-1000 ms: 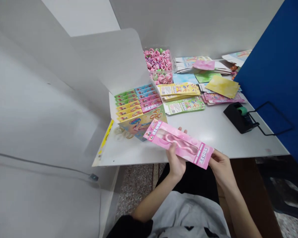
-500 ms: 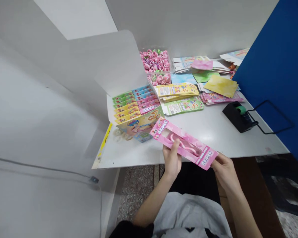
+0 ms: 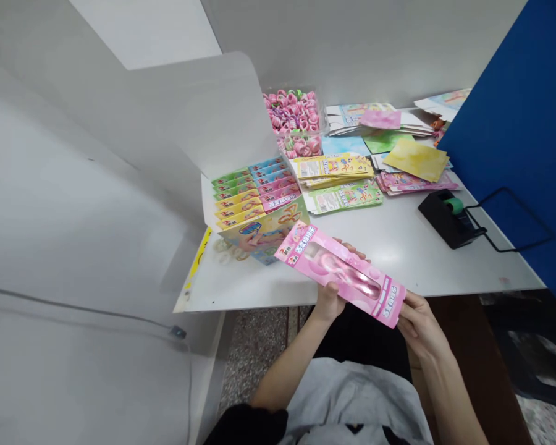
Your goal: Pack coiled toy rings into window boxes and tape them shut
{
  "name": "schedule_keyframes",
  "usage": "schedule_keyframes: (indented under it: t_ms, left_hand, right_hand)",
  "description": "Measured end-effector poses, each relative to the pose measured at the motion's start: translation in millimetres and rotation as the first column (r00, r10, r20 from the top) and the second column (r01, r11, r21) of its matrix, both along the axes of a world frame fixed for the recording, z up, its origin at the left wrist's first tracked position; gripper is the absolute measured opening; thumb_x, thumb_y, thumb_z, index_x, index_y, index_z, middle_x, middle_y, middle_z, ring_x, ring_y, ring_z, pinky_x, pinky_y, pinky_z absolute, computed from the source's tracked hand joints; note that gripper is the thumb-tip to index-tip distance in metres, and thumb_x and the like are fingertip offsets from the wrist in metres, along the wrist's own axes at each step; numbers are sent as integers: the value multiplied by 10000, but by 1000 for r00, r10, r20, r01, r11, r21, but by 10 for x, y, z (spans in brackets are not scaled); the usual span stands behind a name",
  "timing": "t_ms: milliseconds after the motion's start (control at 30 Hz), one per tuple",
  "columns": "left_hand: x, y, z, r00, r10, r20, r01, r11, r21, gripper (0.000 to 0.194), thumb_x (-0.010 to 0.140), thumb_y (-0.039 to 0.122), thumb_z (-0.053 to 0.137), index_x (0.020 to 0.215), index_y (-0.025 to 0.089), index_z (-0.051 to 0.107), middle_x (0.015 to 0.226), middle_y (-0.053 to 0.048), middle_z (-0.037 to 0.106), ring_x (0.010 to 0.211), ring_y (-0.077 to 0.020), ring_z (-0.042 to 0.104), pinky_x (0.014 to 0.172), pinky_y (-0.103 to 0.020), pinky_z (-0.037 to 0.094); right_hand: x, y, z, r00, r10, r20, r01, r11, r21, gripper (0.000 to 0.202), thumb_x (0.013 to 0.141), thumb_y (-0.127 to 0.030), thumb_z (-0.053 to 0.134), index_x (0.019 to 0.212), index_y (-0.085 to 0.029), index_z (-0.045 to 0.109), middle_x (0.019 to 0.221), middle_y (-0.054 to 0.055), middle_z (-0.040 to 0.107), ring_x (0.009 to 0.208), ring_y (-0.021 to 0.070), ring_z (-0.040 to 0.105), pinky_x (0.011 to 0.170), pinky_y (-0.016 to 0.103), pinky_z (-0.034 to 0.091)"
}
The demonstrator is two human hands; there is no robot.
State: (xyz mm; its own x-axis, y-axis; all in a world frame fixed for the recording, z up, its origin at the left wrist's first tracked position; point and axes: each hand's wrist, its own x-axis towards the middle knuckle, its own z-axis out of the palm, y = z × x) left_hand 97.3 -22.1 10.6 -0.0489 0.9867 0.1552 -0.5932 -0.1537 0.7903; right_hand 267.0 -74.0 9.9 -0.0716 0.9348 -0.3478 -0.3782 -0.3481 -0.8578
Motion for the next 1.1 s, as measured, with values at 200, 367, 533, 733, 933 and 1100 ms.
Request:
schedule_keyframes:
  t_ms: [200, 367, 533, 733, 933, 1100]
  left_hand:
    - [-17, 17, -28, 985, 48, 167, -41, 998, -46, 827, 552, 771, 826, 1188, 301, 582, 1111, -40, 666, 992, -242, 689, 887, -386, 603]
    - [45, -4, -6, 991, -10, 130, 21, 996, -88, 898, 499, 838, 793, 1167, 273, 591, 1079, -59, 689, 1040, -282, 699, 907, -423, 597]
    - [69, -29, -9, 992, -12, 127, 26, 994, -105, 939, 479, 861, 778, 1182, 269, 585, 1077, -64, 682, 1024, -283, 706, 900, -444, 601]
    - [63, -59, 1, 992, -3, 127, 17, 994, -112, 887, 459, 828, 817, 1112, 266, 609, 1051, -58, 670, 968, -256, 694, 853, -419, 611]
    - [109, -95, -17, 980, 21, 196, -9, 998, -64, 858, 513, 773, 839, 1180, 293, 594, 1083, -52, 657, 993, -246, 688, 888, -421, 611]
    - [164, -140, -83, 982, -52, 181, 68, 994, -83, 852, 532, 818, 797, 1169, 282, 615, 1118, -81, 683, 1047, -304, 696, 924, -476, 602]
  right_hand:
    - [-55, 46, -21, 1000, 6, -28, -5, 1000, 27, 356, 638, -468, 920, 822, -183, 813, 415, -78, 408, 350, -19, 148, 412, 205, 58]
    - [-123, 69, -50, 1000, -31, -1, 31, 999, 8, 291, 582, -396, 939, 630, -172, 758, 389, -65, 443, 327, -16, 151, 365, 191, 60]
    - [-169, 90, -111, 999, -29, 15, 29, 999, 19, 286, 583, -360, 912, 537, -177, 698, 358, -74, 416, 311, -11, 141, 340, 179, 74]
    - [-201, 106, -195, 999, 5, 51, -10, 996, 85, 383, 645, -356, 879, 435, -194, 603, 327, -64, 369, 338, 42, 228, 345, 207, 217]
    - [-200, 144, -254, 986, -2, 168, -39, 971, 237, 151, 718, -360, 829, 722, -215, 786, 563, 17, 676, 546, 195, 626, 537, 315, 527]
    - [-118, 164, -295, 958, -23, 284, -77, 938, 337, 150, 670, -322, 847, 613, -225, 748, 516, 7, 647, 553, 217, 645, 548, 331, 549]
